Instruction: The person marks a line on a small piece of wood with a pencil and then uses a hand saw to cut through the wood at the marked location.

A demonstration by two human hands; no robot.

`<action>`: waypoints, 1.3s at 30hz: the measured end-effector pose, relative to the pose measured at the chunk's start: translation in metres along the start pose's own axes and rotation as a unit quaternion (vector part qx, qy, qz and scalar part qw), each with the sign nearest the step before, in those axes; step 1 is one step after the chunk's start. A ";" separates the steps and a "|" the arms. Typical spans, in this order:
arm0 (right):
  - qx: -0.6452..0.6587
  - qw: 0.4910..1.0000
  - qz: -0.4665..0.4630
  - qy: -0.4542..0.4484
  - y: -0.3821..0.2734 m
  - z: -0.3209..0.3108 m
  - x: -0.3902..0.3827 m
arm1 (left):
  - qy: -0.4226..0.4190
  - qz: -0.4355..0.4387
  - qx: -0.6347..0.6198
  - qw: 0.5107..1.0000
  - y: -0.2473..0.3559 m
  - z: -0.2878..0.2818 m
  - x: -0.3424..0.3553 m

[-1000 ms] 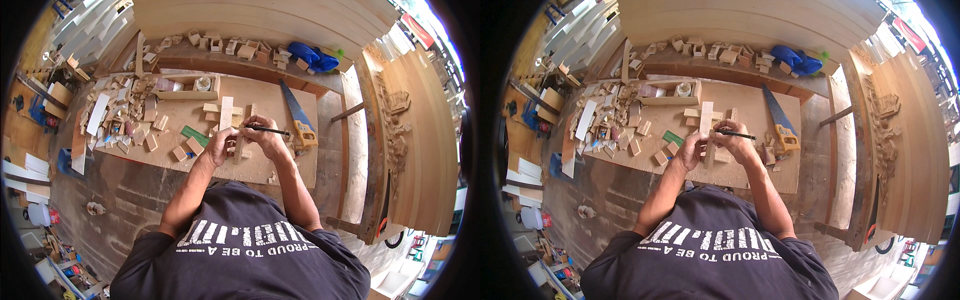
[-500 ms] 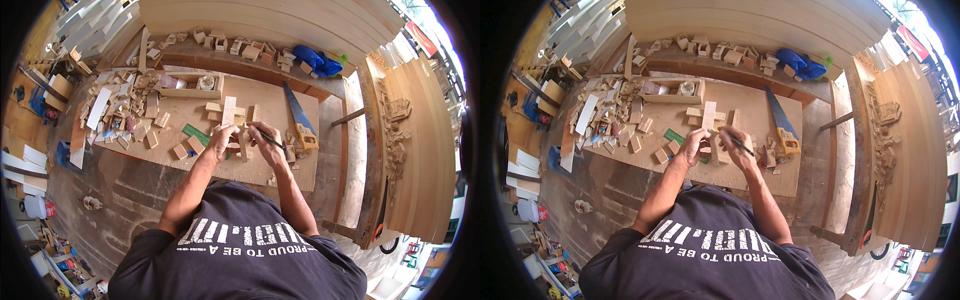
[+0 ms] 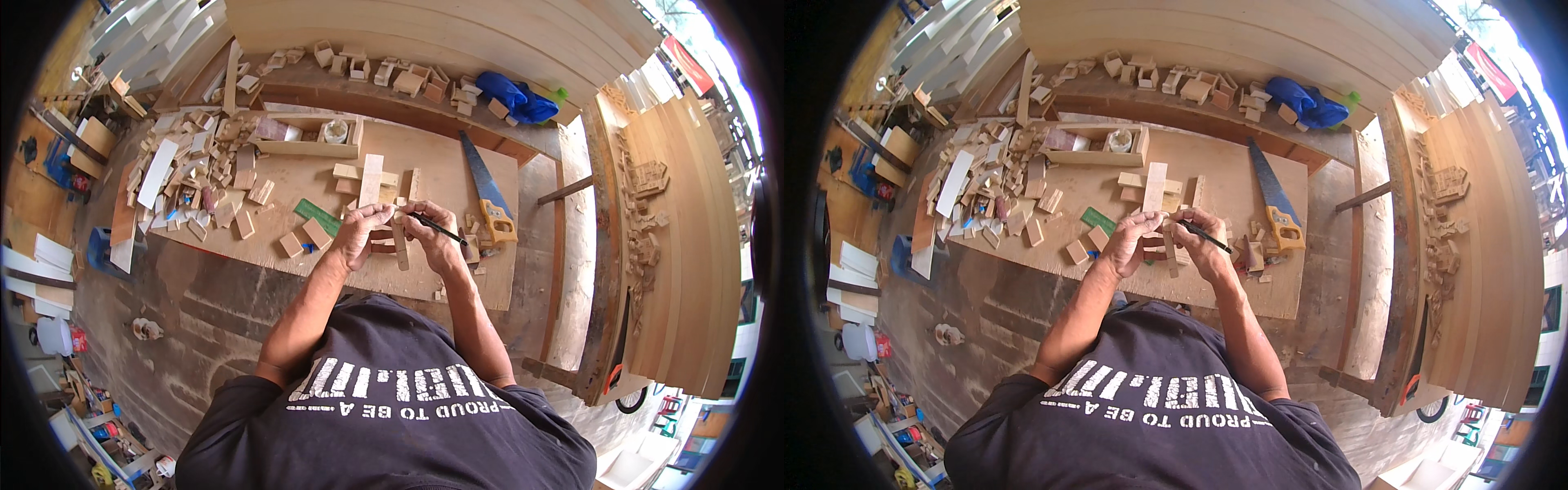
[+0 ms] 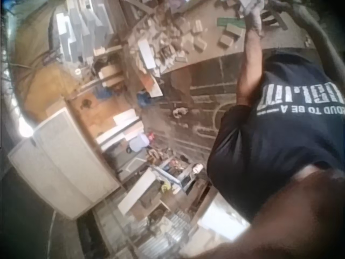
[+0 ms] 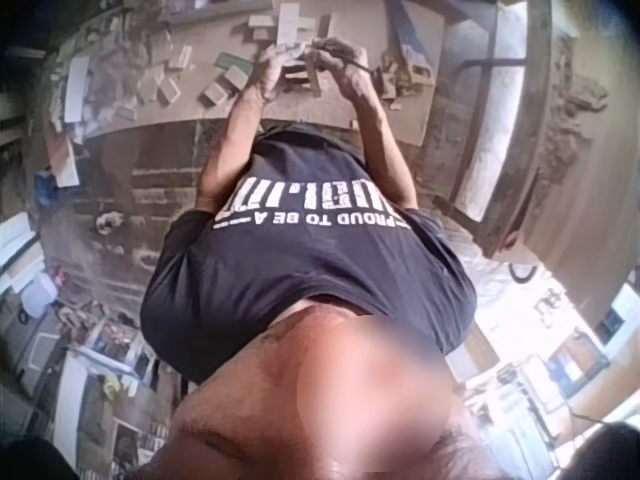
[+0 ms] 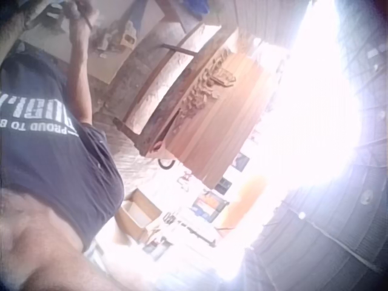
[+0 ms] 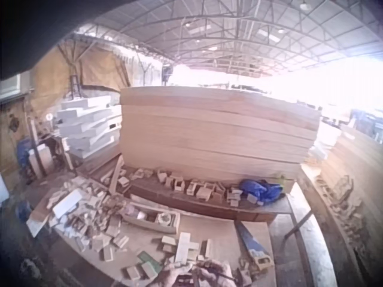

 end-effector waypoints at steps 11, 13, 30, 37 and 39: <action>-0.031 0.999 0.018 -0.029 -0.015 0.003 0.002 | 0.019 -0.035 0.035 0.999 -0.007 -0.010 0.001; -0.039 0.998 0.029 -0.044 -0.017 0.000 0.005 | 0.019 -0.044 0.036 0.998 -0.009 -0.009 0.003; -0.038 0.995 0.059 -0.075 -0.018 0.001 0.015 | 0.017 -0.037 0.016 0.999 -0.013 0.000 0.007; -0.092 0.989 0.047 -0.105 -0.019 0.003 0.018 | 0.053 -0.028 0.050 0.997 -0.013 -0.009 0.009; -0.080 0.990 0.031 -0.113 -0.017 0.000 0.018 | 0.054 -0.026 0.051 0.997 -0.012 -0.007 0.010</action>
Point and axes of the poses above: each hand's wrist, its own x-axis towards the middle knuckle, its own z-axis out of the palm, y = z × x, the point moved 10 cm from there along x, towards the middle knuckle, and after that the axes turned 10 degrees about x, right-handed, at the moved point
